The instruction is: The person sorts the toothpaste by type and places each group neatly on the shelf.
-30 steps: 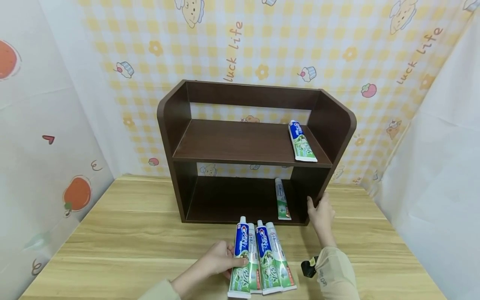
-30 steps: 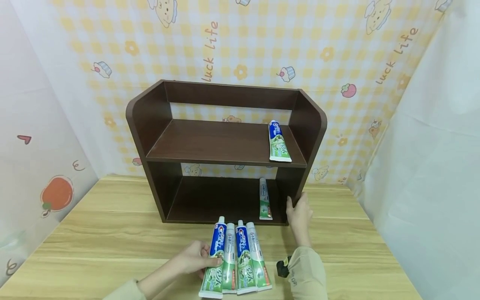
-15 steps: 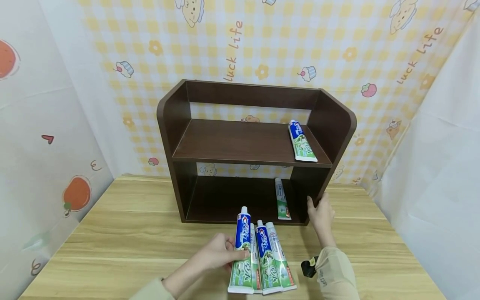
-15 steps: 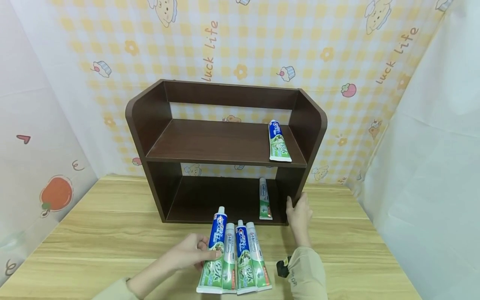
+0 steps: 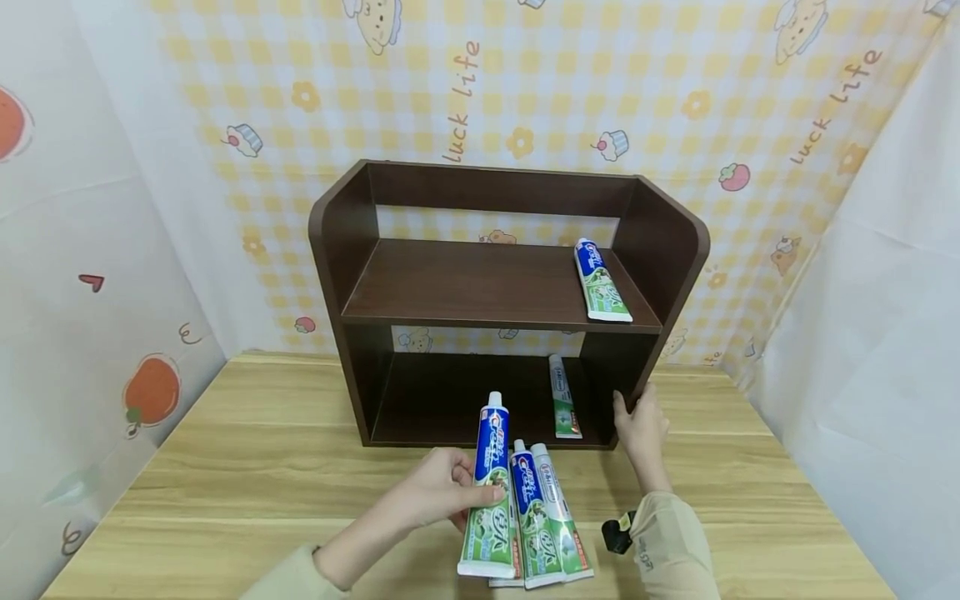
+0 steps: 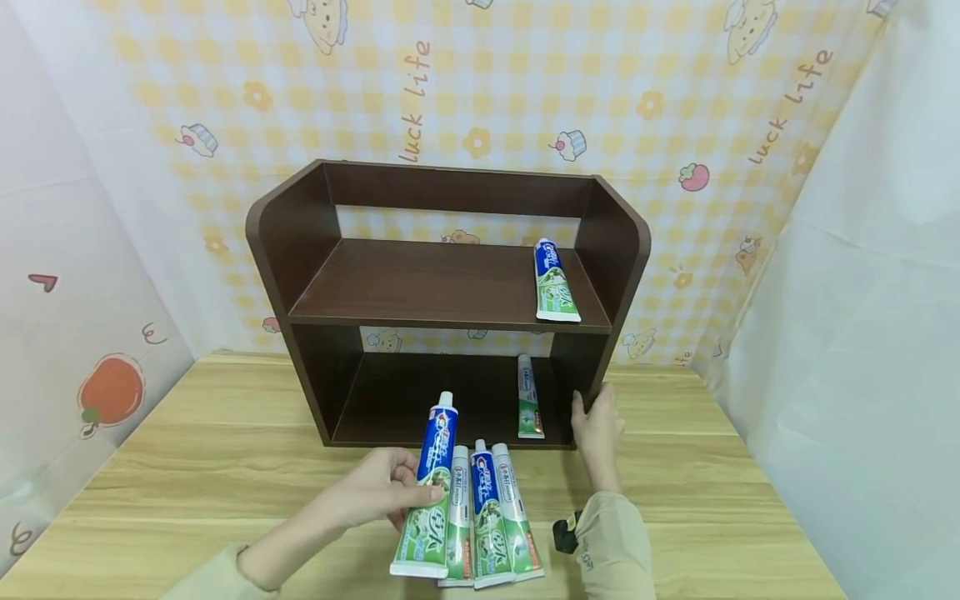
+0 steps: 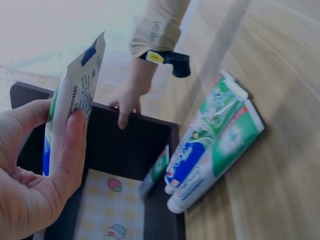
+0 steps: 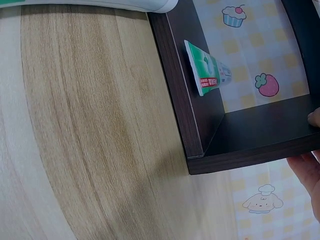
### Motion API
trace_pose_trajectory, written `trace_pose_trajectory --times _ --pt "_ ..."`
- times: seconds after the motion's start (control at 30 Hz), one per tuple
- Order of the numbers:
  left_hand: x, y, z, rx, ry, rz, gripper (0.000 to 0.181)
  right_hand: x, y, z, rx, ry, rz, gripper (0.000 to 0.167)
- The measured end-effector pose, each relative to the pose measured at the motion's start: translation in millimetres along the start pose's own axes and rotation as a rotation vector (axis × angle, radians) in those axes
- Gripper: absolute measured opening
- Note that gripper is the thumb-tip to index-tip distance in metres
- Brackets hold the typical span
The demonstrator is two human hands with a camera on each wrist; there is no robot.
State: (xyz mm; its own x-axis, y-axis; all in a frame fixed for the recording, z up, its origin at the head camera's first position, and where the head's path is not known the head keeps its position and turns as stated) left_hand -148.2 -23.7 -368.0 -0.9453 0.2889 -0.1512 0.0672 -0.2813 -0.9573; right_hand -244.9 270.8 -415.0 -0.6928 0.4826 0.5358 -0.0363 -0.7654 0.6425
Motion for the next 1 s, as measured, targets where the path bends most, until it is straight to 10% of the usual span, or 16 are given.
trace_pose_trajectory --times 1.0 --pt "5.3 -58.6 15.9 0.073 -0.034 -0.056 0.042 -0.2 0 2 -0.027 0.067 -0.057 0.028"
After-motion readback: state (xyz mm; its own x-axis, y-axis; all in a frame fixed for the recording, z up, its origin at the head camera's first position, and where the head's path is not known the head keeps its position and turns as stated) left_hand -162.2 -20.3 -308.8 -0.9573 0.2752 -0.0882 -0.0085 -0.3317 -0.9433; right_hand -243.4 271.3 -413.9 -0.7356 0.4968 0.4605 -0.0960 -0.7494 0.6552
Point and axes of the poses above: each hand's wrist, its own x-axis towards the middle knuckle, its own z-axis out of the back of the hand, y = z × x, the point moved 4 cm from there along x, towards the middle knuckle, and after that the axes turned 13 degrees about -y, right-handed, at the moved point
